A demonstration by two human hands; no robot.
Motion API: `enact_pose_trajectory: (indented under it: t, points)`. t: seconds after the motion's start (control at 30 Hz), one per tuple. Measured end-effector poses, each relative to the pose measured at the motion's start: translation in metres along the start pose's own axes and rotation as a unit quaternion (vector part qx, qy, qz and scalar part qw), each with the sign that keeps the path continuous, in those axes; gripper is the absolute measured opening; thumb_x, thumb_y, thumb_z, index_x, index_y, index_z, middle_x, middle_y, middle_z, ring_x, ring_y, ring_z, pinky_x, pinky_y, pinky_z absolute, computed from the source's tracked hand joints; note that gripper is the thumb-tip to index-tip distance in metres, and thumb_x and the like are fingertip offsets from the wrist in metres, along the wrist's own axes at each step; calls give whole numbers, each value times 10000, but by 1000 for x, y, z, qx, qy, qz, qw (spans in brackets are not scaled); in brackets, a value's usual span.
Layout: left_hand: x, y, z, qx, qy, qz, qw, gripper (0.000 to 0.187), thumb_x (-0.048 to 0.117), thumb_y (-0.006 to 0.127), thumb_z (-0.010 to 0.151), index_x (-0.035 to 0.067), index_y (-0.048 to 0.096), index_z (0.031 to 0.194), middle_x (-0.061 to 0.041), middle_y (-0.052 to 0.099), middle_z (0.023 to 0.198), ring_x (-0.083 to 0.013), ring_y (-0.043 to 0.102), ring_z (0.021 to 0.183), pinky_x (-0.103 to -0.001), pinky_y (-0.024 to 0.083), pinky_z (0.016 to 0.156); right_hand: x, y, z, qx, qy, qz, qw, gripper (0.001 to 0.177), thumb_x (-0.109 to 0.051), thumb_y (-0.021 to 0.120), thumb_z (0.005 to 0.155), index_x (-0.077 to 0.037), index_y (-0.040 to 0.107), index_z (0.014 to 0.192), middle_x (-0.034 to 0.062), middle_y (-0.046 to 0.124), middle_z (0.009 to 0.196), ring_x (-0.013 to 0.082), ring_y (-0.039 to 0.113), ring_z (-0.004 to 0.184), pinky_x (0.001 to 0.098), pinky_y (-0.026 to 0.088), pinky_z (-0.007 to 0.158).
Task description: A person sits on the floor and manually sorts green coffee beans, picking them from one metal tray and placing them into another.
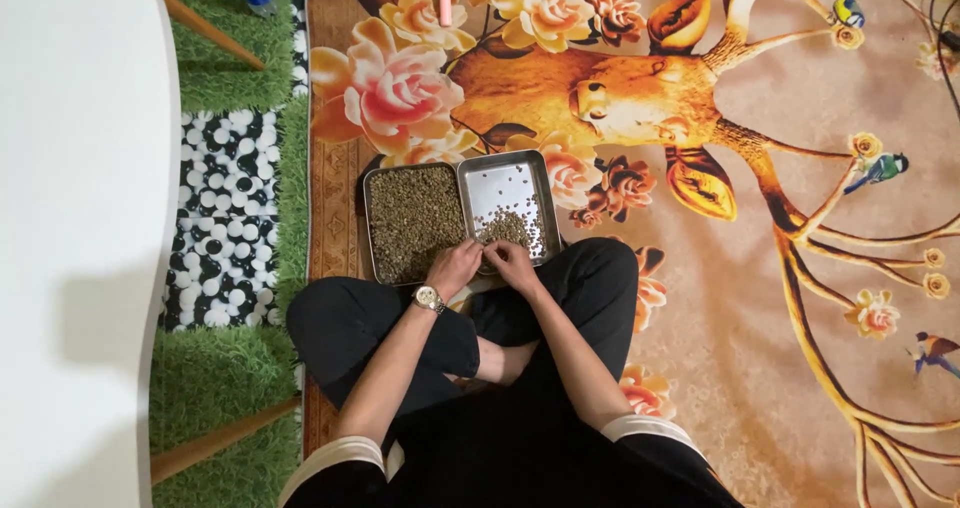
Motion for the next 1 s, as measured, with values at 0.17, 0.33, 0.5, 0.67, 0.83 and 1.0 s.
enact_pose_trajectory:
  t: [0.17,0.33,0.5,0.67,0.83,1.0]
  points:
    - [9,-17,-3,-26,-20,-40,999,136,211,573,1019,142,684,1056,-57,697,898,-318,735,763,-410,602,600,12,4,4,-11,27,47,998,188,-271,748,954,-86,778,969,85,721,765,170,639,728,333,540,637]
    - [7,-19,0,-49,-44,-73,995,168,238,549,1036,154,682,1095,-86,708,933,-359,720,835,-468,596,638,5,2,5,-10,50,95,994,234,-315,770,943,-84,762,971,23,680,765,131,598,728,258,515,561]
    - [-4,-6,1,-38,-26,-10,999,141,300,624,993,165,625,952,-58,659,819,-348,715,757,-476,584,628,28,6,8,9,68,81,994,207,-258,830,862,-90,769,967,30,703,782,140,626,720,265,554,545]
    - [-2,-14,1,-37,-29,9,999,207,363,670,959,184,592,890,-32,621,755,-327,714,717,-450,575,616,43,-10,14,112,55,-1,992,171,-232,801,879,-136,764,1015,97,733,822,230,706,776,376,581,682]
    - [-14,7,2,-33,-30,20,999,239,373,707,924,196,561,857,6,606,739,-299,716,701,-419,567,606,1,1,-1,47,47,23,998,277,-304,813,896,-110,734,1076,115,755,916,258,719,877,406,579,789]
    - [-8,2,2,-57,-22,18,998,248,275,726,857,170,504,818,-24,557,718,-328,692,697,-435,541,592,-22,1,-5,-48,-16,25,998,113,-181,746,935,-81,772,981,116,738,817,202,671,786,350,552,728]
Point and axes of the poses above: each hand's wrist, its own z-axis towards the middle knuckle, its own y-axis out of the palm, x = y × z, the point moved 2 cm from there along z, towards the middle knuckle
